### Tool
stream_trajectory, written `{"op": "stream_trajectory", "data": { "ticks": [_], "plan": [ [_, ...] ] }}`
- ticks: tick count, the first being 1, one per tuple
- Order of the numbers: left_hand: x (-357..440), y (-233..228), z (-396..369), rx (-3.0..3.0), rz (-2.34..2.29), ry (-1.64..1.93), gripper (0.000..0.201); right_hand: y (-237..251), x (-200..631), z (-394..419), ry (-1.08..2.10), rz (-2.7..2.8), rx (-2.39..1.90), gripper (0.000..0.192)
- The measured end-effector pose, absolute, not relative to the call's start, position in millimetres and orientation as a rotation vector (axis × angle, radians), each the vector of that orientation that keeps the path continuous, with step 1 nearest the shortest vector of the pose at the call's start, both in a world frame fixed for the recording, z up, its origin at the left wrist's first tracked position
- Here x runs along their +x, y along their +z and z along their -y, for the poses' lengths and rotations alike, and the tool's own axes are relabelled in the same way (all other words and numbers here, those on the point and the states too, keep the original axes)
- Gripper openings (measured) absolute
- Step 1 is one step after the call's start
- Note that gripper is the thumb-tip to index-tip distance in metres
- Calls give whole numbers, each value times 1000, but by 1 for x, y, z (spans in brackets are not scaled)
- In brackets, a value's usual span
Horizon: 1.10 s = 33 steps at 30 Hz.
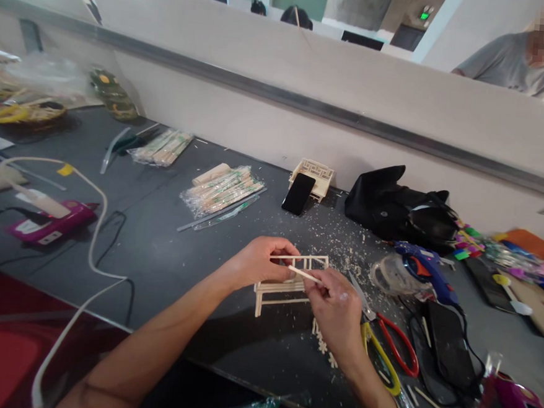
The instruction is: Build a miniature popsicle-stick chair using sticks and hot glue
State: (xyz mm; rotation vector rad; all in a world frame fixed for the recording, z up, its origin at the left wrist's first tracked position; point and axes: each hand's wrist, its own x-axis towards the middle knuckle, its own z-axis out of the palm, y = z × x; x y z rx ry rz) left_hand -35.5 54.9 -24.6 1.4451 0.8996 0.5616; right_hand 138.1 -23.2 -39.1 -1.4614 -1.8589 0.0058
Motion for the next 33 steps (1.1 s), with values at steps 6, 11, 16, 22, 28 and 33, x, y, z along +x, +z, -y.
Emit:
{"op": "stream_trajectory", "data": {
  "ticks": [6,11,16,22,28,33],
  "plan": [
    [-37,-22,-53,1445,-887,559,28,-37,140,23,65,1878,-1454,25],
    [-36,-19,-52,1433,-887,554,27,-37,140,24,59,1892,-1442,25],
    [-36,-20,-53,1456,-890,555,28,-37,139,24,10,1886,-1454,24],
    [-37,-24,-53,1474,-885,565,28,-37,138,24,-20,1882,-1436,25],
    [-37,-24,-53,1483,-897,562,28,-38,138,25,-21,1882,-1453,24],
    [-36,-23,-52,1470,-908,556,27,-39,138,25,-6,1882,-1456,24]
  ]
}}
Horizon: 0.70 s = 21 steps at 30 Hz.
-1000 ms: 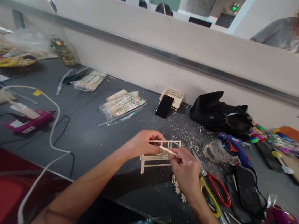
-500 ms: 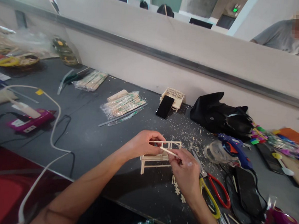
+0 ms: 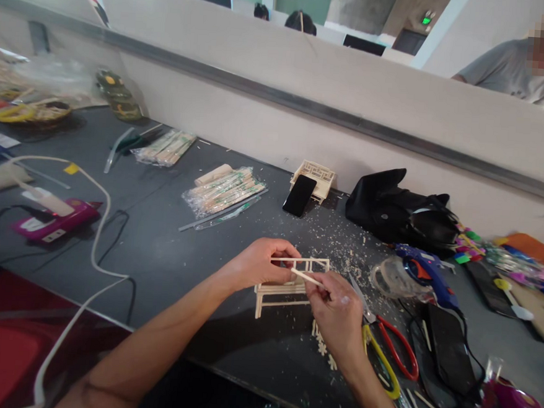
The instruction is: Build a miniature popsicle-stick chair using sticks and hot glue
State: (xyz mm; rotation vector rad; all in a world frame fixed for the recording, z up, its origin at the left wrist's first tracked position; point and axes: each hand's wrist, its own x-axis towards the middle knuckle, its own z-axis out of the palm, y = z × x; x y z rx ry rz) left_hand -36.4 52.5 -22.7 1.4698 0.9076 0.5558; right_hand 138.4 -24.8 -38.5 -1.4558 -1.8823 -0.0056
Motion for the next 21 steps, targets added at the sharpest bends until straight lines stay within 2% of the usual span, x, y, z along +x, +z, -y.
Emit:
{"op": "stream_trajectory", "data": {
  "ticks": [21],
  "plan": [
    [-37,-25,-53,1476,-910,554,28,-39,138,24,16,1865,-1455,23]
  ]
}}
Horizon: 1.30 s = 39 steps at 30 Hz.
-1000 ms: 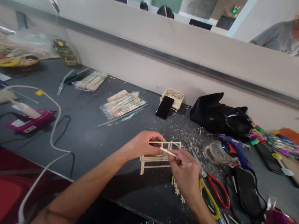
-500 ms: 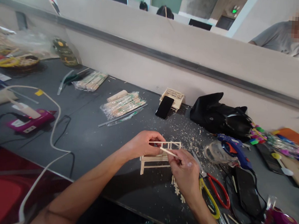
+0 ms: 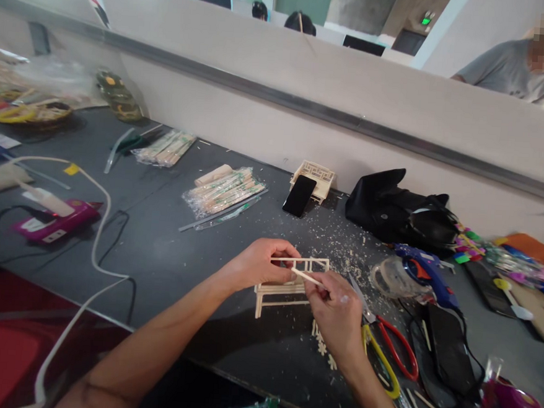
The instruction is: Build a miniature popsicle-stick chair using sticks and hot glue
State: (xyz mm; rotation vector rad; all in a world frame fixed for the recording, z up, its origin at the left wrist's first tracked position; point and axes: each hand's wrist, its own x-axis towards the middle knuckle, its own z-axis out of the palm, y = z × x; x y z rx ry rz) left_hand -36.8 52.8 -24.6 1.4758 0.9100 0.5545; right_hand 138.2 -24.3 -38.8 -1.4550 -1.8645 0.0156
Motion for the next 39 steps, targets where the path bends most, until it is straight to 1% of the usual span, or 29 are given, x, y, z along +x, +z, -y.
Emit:
{"op": "stream_trajectory", "data": {
  "ticks": [18,28,39],
  "plan": [
    [-36,-24,-52,1462,-905,559,26,-37,136,25,-14,1855,-1436,23],
    [-37,-23,-52,1477,-919,546,30,-39,137,24,-1,1844,-1459,23],
    [-38,-23,-52,1458,-871,556,30,-37,139,25,89,1848,-1500,22]
  ]
}}
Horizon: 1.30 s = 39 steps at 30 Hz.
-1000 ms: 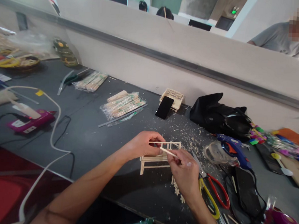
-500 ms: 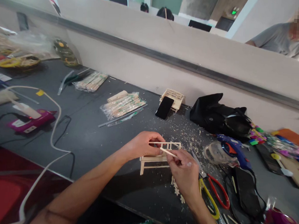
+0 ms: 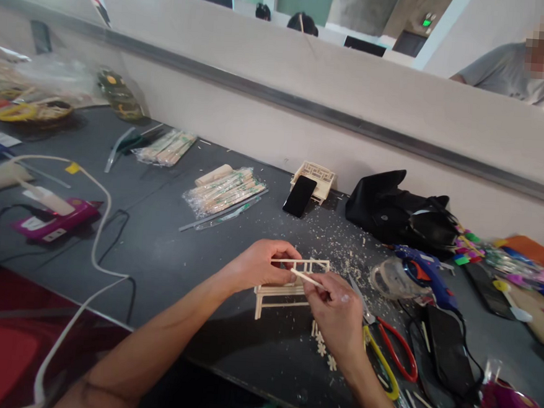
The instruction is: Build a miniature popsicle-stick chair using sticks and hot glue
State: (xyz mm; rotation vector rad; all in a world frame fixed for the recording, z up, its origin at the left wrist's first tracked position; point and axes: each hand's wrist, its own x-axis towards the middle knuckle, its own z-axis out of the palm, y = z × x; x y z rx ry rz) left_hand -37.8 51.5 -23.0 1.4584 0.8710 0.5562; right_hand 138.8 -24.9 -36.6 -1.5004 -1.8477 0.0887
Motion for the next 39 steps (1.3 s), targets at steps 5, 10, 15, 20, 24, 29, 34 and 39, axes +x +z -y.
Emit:
{"op": "stream_trajectory", "data": {
  "ticks": [5,10,15,20,24,29,34,39],
  "plan": [
    [-38,-23,-51,1435,-797,607,34,-34,141,24,147,1858,-1529,22],
    [-38,-25,-51,1410,-799,592,38,-34,142,22,226,1823,-1536,22],
    [-38,-27,-52,1424,-797,598,36,-35,143,22,248,1816,-1528,22],
    [-38,-26,-52,1422,-800,589,38,-35,144,22,248,1831,-1517,22],
    [-38,-26,-52,1426,-806,589,37,-35,143,23,233,1836,-1521,22],
    [-38,-27,-52,1417,-825,588,38,-36,142,23,208,1831,-1527,21],
    [-38,-27,-51,1408,-829,581,38,-35,142,23,183,1855,-1524,21],
    [-38,-25,-51,1418,-848,581,37,-35,142,22,169,1853,-1520,21]
  ]
}}
